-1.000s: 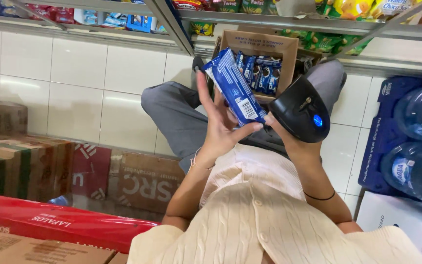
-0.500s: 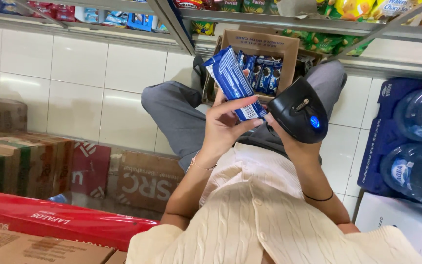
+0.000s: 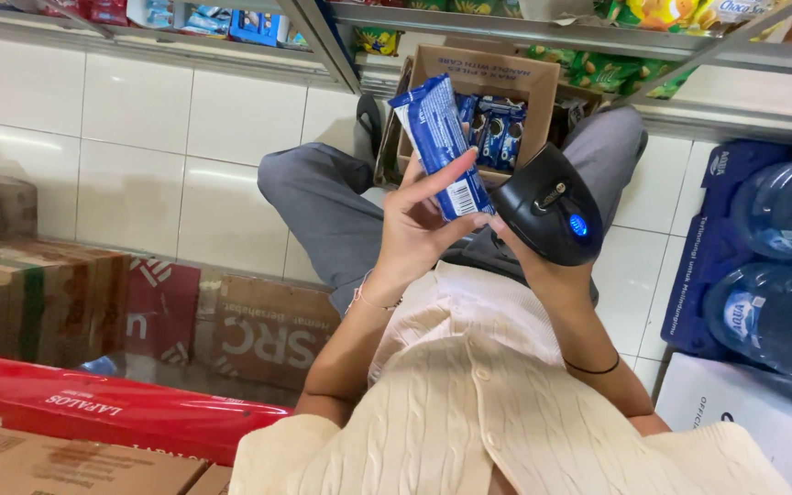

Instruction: Scanning and placing snack packages onto grocery store shelves from a box.

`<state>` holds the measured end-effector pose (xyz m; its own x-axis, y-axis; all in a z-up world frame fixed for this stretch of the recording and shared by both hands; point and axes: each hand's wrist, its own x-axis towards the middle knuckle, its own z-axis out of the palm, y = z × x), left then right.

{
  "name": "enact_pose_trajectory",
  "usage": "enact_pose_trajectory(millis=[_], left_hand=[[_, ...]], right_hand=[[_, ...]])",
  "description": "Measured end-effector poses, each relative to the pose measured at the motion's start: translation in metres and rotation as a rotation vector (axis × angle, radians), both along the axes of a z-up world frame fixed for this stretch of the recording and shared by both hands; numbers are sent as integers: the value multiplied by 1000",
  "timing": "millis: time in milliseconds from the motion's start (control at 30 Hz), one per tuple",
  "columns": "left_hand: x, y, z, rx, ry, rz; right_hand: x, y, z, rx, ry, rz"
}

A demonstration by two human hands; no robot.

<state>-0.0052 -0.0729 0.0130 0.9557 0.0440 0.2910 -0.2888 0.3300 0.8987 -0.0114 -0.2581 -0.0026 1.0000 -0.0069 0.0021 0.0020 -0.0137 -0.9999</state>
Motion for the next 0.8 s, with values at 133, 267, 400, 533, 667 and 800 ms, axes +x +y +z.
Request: enact_pose_trajectory(millis=[133, 267, 400, 533, 667, 800], left_hand=[[1, 4, 9, -27, 104, -102], [4, 9, 19, 5, 134, -184], [7, 21, 22, 31, 149, -213], [10, 29, 26, 185, 87, -166], [10, 33, 32, 307, 83, -109], [9, 35, 34, 332, 71, -118]], right_hand=[[10, -8, 16, -55, -139, 97], [26, -30, 37, -379, -327, 270], [39, -54, 71, -485, -330, 382], [39, -60, 110, -744, -471, 486], [37, -64, 127, -907, -536, 542], [34, -62, 142, -957, -571, 557]])
